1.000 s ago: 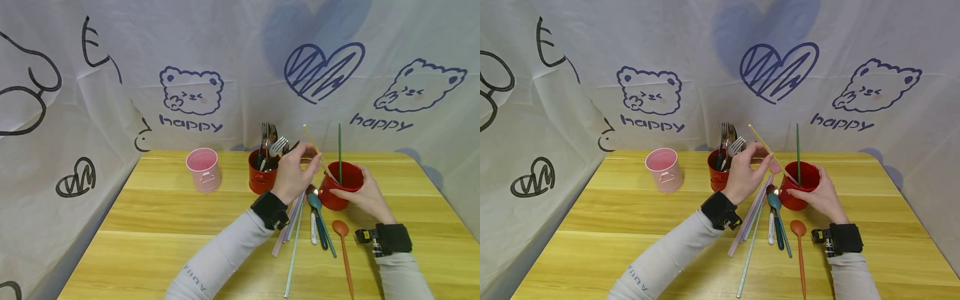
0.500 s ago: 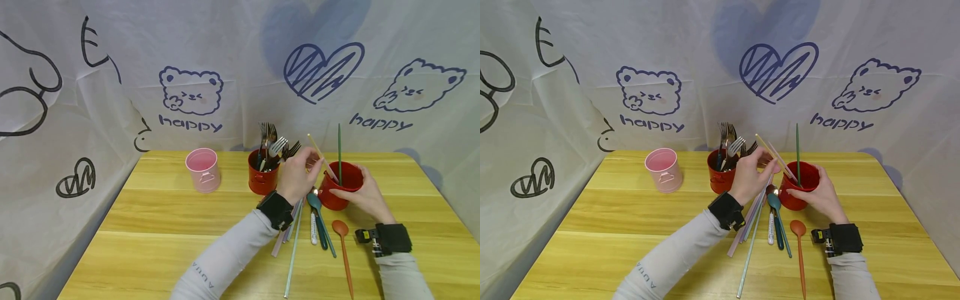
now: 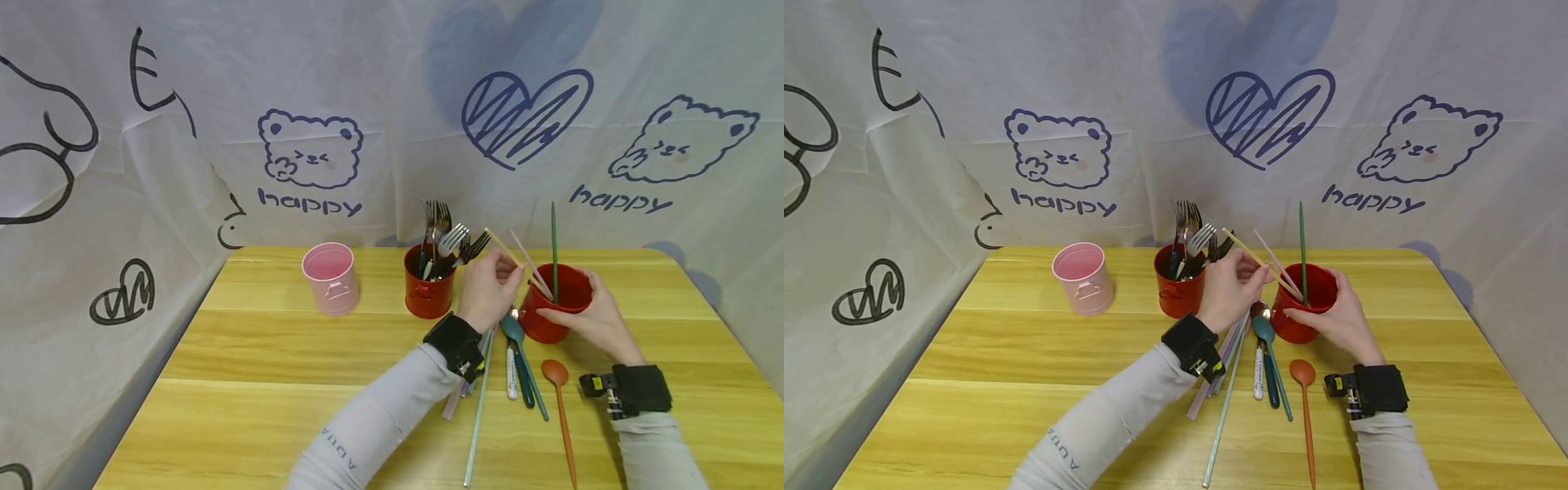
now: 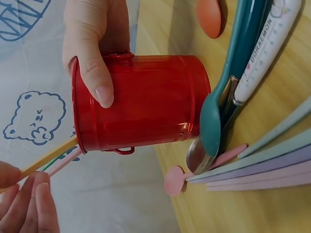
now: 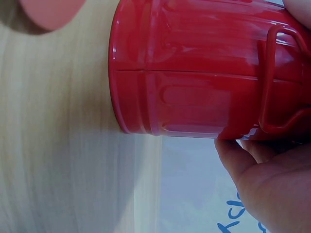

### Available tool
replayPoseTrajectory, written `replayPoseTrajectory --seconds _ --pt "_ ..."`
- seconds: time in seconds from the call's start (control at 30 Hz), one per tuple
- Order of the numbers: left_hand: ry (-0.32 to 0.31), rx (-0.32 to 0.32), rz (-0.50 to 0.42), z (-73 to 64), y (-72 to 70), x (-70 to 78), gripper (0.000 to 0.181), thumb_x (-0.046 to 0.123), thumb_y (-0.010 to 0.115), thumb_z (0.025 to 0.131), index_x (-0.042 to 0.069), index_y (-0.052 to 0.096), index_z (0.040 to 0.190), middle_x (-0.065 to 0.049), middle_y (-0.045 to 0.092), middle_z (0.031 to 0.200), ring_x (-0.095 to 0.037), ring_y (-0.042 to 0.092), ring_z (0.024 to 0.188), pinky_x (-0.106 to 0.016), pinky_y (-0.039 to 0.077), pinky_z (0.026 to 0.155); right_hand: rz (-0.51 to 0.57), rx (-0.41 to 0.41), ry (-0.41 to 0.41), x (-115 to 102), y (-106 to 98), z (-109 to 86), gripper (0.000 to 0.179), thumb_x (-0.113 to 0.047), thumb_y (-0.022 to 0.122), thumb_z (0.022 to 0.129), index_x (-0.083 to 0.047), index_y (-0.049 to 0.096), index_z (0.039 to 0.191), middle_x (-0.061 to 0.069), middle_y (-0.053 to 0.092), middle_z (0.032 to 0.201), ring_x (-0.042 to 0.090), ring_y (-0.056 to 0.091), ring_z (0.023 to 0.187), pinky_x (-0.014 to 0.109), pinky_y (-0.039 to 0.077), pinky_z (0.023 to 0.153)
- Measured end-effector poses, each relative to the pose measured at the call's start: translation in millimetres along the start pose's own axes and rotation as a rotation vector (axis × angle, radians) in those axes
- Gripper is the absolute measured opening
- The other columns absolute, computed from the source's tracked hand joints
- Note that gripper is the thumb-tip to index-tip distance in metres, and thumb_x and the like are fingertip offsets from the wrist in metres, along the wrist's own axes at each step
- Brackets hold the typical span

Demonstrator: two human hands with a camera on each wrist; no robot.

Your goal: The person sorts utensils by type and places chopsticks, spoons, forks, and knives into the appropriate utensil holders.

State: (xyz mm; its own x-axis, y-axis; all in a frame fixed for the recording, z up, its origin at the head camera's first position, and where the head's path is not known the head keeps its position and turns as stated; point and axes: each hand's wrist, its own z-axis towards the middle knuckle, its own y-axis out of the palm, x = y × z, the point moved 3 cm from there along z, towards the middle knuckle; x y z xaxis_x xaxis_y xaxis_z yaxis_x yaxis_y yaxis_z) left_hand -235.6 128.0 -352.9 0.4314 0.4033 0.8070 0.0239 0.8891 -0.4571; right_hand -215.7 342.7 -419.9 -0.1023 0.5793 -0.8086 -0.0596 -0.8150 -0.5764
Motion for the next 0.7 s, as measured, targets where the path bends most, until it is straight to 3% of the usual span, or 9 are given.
replayPoseTrajectory --seconds 0.17,0.3,0.4,0.7 --pt "-0.049 -0.076 0.088 0.4 2.5 -4.4 0.022 0.022 0.063 0.1 0.007 0.074 0.112 -0.006 0.079 0.101 -0.013 0.073 0.082 -0.008 0.049 0.066 0.012 0.011 -0.002 -0.6 -0.2 -0.6 0.086 -0.023 0.082 0.085 0.001 0.031 0.149 0.024 0.048 0.143 0.031 0.046 0.123 0.007 0.041 0.083" --pt "-0.126 -0.193 0.179 -3.8 3.1 -12.0 0.027 0.027 0.06 0.102 0.011 0.073 0.12 -0.003 0.078 0.109 -0.014 0.073 0.09 -0.013 0.053 0.071 0.016 0.015 -0.003 -0.8 0.1 -0.9 0.084 -0.022 0.082 0.085 0.001 0.031 0.148 0.023 0.048 0.143 0.029 0.046 0.122 0.006 0.042 0.082" --pt "-0.16 -0.257 0.236 -7.6 2.3 -19.3 0.026 0.028 0.061 0.102 0.011 0.073 0.117 -0.002 0.077 0.11 -0.015 0.072 0.096 -0.017 0.055 0.078 0.012 0.012 -0.005 -0.1 0.5 0.0 0.085 -0.023 0.082 0.085 0.0 0.031 0.149 0.023 0.048 0.143 0.028 0.046 0.121 0.006 0.042 0.082" --pt "-0.23 -0.363 0.464 -19.3 -3.7 -40.9 0.021 0.024 0.07 0.094 0.011 0.074 0.11 -0.002 0.073 0.095 -0.015 0.064 0.08 -0.023 0.05 0.067 0.014 0.004 0.002 2.0 0.9 0.3 0.086 -0.022 0.082 0.085 0.0 0.03 0.15 0.023 0.047 0.145 0.031 0.045 0.124 0.006 0.042 0.081"
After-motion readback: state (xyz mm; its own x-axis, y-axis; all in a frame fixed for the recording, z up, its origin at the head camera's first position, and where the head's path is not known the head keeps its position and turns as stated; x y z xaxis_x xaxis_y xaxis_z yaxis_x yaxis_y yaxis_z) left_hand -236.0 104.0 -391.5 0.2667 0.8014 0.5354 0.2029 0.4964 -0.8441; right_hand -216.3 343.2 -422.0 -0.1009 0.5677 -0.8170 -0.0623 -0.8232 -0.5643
